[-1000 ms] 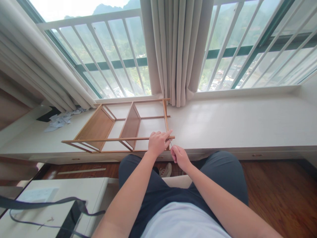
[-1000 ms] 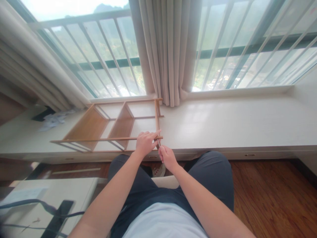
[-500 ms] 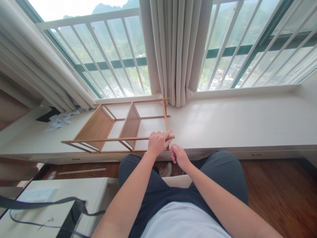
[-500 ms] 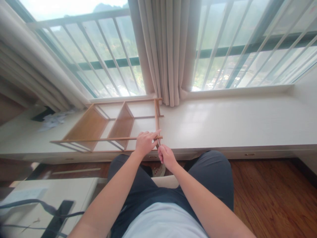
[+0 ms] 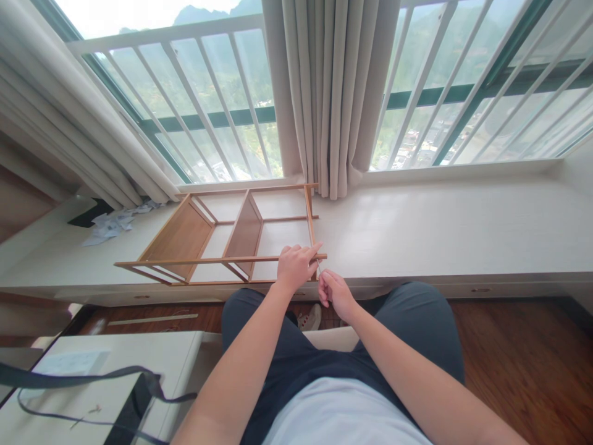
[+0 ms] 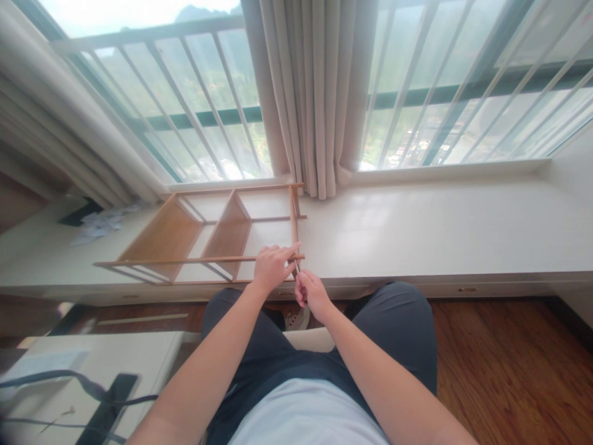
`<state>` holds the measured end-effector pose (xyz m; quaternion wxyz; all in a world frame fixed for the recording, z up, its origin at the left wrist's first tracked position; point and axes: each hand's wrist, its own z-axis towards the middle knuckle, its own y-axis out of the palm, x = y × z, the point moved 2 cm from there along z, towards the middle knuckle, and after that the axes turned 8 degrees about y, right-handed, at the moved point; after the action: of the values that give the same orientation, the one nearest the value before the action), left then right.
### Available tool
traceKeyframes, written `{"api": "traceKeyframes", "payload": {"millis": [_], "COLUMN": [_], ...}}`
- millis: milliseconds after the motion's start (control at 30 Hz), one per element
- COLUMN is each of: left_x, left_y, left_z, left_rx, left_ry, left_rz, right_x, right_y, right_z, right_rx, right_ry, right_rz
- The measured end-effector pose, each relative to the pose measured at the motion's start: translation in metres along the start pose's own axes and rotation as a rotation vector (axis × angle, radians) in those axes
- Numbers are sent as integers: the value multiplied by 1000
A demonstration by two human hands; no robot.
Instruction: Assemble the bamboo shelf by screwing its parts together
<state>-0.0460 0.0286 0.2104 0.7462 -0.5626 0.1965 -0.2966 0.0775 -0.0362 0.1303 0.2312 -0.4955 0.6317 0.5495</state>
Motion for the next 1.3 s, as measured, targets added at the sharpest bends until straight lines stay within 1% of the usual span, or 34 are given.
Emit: {"api": "traceKeyframes", "payload": {"millis": [400, 533, 900, 1300], "left_x": [-1, -1, 0, -1], "left_y": [1, 2, 2, 3], "left_z": [0, 0, -1, -1], "left_rx": [-10, -3, 20, 23], "left_ry": [-4, -3, 8, 5], "left_rz": [1, 3, 16, 12], "right_x": [1, -1, -2, -2], "right_y": [2, 4, 6, 8], "right_z": [0, -2, -3, -5], "right_rx": [-37, -59, -132, -234], "right_ry": [28, 63, 162, 218], "right_rz": [78, 136, 241, 407]}}
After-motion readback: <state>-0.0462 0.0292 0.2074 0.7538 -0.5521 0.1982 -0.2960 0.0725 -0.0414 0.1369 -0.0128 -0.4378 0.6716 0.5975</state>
